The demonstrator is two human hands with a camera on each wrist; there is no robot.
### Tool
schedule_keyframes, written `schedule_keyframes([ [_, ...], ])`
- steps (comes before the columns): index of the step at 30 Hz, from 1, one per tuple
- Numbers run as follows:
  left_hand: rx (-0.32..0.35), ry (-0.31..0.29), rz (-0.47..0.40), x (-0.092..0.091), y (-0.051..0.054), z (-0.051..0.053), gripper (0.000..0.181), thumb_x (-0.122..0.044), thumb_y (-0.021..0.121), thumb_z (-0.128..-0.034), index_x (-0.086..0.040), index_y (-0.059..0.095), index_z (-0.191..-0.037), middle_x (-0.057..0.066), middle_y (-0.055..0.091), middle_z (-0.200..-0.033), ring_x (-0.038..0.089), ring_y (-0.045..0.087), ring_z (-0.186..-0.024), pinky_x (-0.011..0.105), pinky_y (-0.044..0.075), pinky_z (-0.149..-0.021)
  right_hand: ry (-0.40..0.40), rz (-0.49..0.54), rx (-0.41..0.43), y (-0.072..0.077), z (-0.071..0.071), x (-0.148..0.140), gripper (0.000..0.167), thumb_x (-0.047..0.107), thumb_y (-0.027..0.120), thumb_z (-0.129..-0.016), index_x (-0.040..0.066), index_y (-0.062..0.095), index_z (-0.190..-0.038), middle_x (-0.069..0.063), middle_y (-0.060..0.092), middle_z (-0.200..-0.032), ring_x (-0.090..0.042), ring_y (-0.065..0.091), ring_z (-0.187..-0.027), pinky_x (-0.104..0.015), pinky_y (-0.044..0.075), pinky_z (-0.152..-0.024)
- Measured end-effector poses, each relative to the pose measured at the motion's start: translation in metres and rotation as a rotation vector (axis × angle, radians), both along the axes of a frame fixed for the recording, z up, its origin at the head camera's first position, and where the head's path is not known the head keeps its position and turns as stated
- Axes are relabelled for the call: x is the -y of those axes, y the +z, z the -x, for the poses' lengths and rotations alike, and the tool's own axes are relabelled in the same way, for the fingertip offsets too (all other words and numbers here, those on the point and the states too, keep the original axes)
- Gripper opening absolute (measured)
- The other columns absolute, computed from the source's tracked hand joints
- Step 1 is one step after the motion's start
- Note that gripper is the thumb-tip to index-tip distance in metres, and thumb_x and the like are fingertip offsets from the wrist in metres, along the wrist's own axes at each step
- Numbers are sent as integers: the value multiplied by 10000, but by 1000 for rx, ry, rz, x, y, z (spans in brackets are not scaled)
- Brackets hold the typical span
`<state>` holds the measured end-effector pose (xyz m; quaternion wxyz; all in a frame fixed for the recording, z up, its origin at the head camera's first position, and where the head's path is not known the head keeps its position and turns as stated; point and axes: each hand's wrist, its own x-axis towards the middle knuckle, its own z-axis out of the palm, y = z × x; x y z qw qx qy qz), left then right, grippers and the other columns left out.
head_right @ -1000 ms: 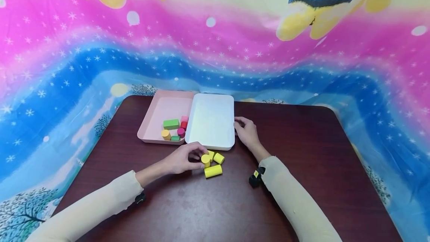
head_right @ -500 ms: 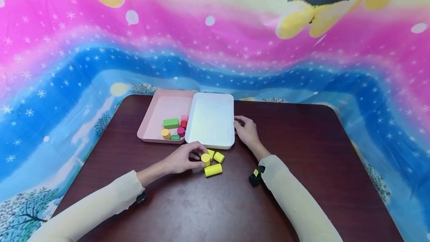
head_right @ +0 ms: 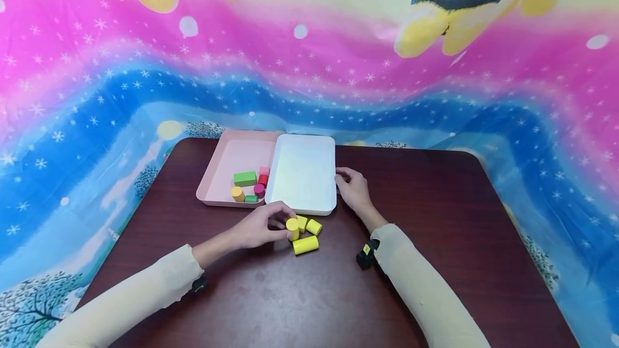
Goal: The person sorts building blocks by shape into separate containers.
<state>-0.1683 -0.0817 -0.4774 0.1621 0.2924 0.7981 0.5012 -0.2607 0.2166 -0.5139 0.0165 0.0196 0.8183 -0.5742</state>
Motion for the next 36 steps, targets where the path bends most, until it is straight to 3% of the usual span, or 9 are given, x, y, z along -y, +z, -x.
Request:
schedule_keyframes([
  [8, -3, -6, -12, 7, 7, 1, 320, -88, 834, -924, -103, 683, -1206, 17, 667, -1154, 184, 664, -1073, 343, 603, -946, -10, -12, -7, -1, -2, 1, 414, 267, 560, -1101, 77, 628, -1463, -148, 658, -1389, -277, 705, -1170, -389, 627, -893],
  [17, 14, 4, 13, 15, 18, 6, 334, -161, 848, -923, -162, 669, -1205, -17, 658, -1150, 158, 653, -1093, 359, 602, -958, -10, -11, 2, -3, -1, -1, 426, 268, 550, -1108, 62, 610, -1476, -159, 648, -1392, -283, 696, -1187, -384, 624, -901],
  [36, -11, -4, -44, 12, 33, 15, 304, -131, 830, -937, -142, 668, -1194, 3, 659, -1148, 196, 646, -1118, 363, 608, -943, 83, 33, 128, 29, 7, -1, 393, 128, 549, -1089, 29, 544, -1469, -193, 595, -1357, -356, 648, -1200, -471, 635, -875],
])
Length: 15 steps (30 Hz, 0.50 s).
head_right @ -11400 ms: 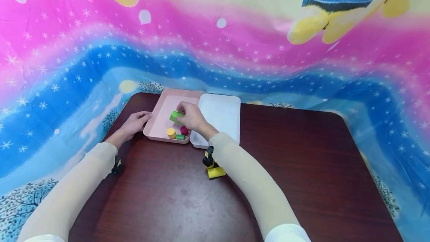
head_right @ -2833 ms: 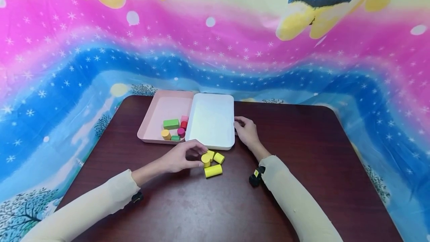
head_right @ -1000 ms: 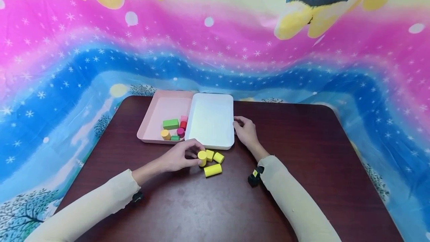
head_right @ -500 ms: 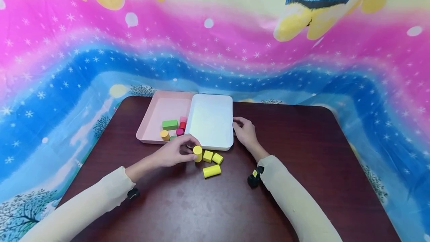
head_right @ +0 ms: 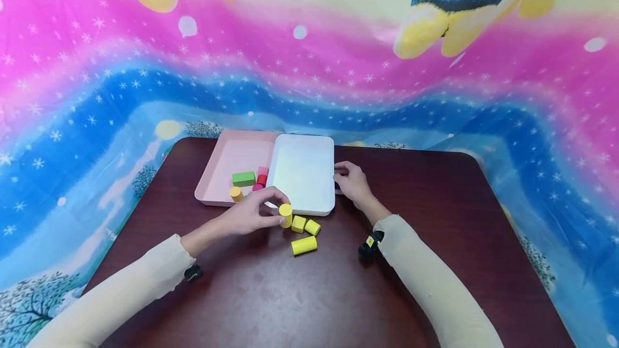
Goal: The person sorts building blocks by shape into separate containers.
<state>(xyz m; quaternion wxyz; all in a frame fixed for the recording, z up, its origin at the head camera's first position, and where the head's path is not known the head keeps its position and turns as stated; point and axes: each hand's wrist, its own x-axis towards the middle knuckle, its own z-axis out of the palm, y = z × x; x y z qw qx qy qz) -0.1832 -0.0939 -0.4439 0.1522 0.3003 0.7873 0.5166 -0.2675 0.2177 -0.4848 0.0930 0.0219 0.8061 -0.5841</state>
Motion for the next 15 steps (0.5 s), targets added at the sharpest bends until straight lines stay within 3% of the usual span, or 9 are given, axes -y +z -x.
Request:
schedule_keyframes([
  [11, -22, 27, -3, -2, 9, 8, 320, -181, 846, -926, -184, 670, -1193, -19, 659, -1155, 182, 646, -1120, 428, 607, -948, 16, 24, 126, 11, 0, -4, 416, 177, 556, -1101, 19, 528, -1485, -216, 599, -1361, -372, 651, -1194, -470, 634, -877],
  [15, -27, 36, 4, -2, 11, 10, 314, -189, 839, -935, -185, 668, -1199, -24, 660, -1154, 166, 648, -1119, 401, 601, -959, 31, 12, 157, 13, -4, -4, 421, 180, 546, -1101, 14, 536, -1487, -219, 601, -1373, -370, 640, -1220, -458, 635, -876],
])
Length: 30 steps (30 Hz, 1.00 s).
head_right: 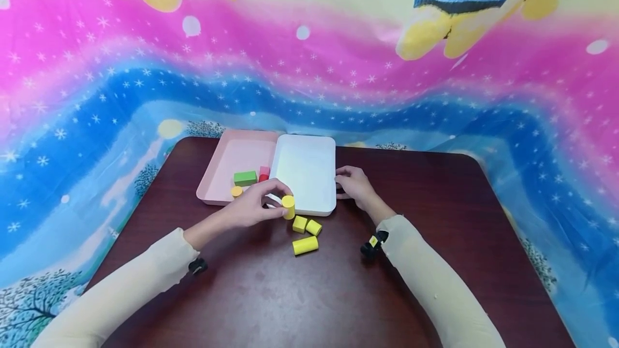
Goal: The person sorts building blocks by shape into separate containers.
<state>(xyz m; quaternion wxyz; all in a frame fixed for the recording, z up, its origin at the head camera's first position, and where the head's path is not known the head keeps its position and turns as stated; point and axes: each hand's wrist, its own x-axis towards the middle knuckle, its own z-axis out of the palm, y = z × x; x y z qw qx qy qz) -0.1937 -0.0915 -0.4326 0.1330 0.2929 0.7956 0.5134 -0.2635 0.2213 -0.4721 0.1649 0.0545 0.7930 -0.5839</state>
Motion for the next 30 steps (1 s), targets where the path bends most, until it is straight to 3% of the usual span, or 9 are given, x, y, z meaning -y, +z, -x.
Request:
schedule_keyframes([
  [5, -43, 12, 5, -1, 4, 5, 329, -191, 839, -939, -158, 673, -1221, -16, 664, -1159, 162, 650, -1117, 345, 597, -955, -1, -9, 4, -1, -2, 0, 443, 192, 562, -1089, 20, 532, -1496, -215, 607, -1370, -361, 647, -1211, -438, 640, -862],
  [18, -113, 50, -17, -3, 11, 24, 308, -147, 817, -951, -102, 686, -1227, 13, 687, -1132, 186, 665, -1112, 388, 575, -1000, -17, 29, -24, -10, 0, 1, 395, 186, 552, -1095, 17, 568, -1451, -201, 602, -1362, -363, 643, -1216, -440, 646, -831],
  [30, -102, 89, -17, -10, 11, 35, 314, -168, 805, -966, -136, 678, -1251, 1, 680, -1166, 182, 655, -1145, 365, 554, -1025, -23, 23, -37, -15, -1, 0, 409, 204, 547, -1101, 28, 561, -1471, -198, 598, -1378, -366, 639, -1227, -467, 640, -855],
])
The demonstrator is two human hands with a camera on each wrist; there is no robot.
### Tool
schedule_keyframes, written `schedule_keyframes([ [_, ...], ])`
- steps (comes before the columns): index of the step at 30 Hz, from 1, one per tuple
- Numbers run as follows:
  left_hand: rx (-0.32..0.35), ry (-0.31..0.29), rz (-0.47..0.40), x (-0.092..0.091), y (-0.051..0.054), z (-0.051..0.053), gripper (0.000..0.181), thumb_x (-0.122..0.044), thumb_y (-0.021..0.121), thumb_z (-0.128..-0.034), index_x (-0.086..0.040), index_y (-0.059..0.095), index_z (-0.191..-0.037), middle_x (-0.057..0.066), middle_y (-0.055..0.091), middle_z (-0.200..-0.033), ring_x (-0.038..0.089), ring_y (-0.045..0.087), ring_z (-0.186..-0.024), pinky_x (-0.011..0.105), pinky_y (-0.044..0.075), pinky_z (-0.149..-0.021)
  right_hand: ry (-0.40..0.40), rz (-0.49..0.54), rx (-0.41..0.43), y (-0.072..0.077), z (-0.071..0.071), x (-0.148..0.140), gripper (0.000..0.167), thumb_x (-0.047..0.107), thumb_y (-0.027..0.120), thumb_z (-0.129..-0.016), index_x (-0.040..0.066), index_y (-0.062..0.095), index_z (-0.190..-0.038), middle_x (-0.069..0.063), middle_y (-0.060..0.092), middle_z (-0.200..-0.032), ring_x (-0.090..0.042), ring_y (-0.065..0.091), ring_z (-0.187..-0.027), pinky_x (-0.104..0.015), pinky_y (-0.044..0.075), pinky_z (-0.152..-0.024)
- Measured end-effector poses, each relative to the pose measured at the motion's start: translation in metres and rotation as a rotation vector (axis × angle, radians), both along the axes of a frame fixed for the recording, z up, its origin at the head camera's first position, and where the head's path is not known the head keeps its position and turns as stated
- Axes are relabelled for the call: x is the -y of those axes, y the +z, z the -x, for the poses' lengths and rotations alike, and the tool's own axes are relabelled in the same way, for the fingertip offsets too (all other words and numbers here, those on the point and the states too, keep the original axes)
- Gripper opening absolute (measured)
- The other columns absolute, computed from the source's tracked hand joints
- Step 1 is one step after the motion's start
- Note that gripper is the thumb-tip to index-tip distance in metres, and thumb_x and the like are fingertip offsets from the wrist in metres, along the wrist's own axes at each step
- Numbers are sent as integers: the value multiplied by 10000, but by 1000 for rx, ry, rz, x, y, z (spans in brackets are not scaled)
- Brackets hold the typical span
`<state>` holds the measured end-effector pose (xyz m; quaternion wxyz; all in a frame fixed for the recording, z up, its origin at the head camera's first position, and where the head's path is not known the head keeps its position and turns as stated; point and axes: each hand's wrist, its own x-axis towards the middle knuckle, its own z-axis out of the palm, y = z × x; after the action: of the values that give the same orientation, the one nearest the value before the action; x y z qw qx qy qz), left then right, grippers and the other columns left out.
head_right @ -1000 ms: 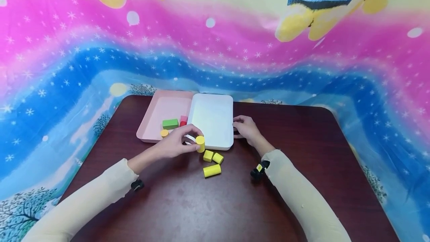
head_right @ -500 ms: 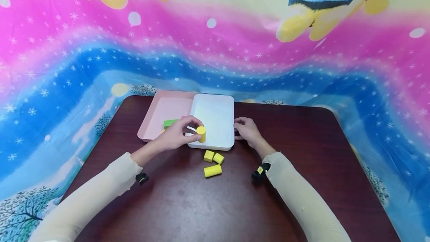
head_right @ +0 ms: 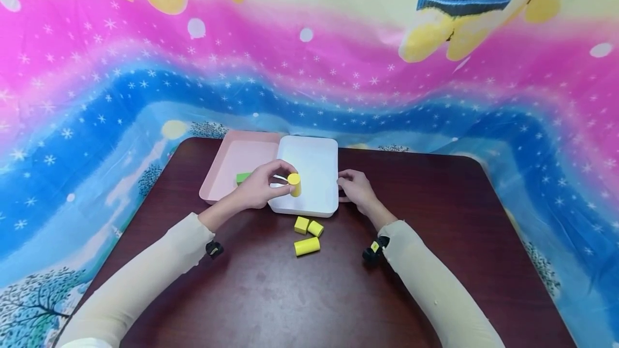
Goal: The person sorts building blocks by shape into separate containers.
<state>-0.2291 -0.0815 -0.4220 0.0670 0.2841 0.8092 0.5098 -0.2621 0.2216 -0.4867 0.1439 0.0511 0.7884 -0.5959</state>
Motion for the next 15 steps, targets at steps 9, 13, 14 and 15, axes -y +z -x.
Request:
schedule_keyframes([
  [9, 34, -4, -39, -7, -5, 6, 318, -168, 801, -968, -120, 672, -1254, 20, 675, -1171, 199, 656, -1146, 409, 543, -1050, -8, -1, -1, -1, 1, 1, 400, 198, 547, -1098, 18, 566, -1455, -200, 604, -1366, -366, 645, -1209, -469, 642, -844],
  [13, 37, -1, -53, -11, -8, 8, 309, -154, 799, -968, -110, 675, -1247, 28, 674, -1165, 208, 657, -1141, 431, 545, -1050, -8, -2, -12, 0, 1, 1, 397, 200, 549, -1098, 12, 568, -1447, -203, 609, -1351, -370, 648, -1200, -451, 648, -822],
  [14, 37, 0, -50, -12, -10, 9, 306, -151, 798, -968, -110, 676, -1246, 27, 674, -1166, 207, 657, -1141, 426, 546, -1048, -8, -2, -11, -1, 0, 1, 397, 201, 550, -1098, 12, 568, -1447, -203, 610, -1349, -370, 648, -1200, -449, 648, -821],
  [15, 40, 0, -47, -13, -11, 9, 302, -149, 796, -969, -109, 676, -1244, 26, 673, -1168, 208, 657, -1142, 420, 549, -1043, -8, -2, -9, -1, 0, 1, 398, 200, 549, -1098, 10, 567, -1447, -206, 609, -1349, -372, 647, -1200, -449, 648, -822],
])
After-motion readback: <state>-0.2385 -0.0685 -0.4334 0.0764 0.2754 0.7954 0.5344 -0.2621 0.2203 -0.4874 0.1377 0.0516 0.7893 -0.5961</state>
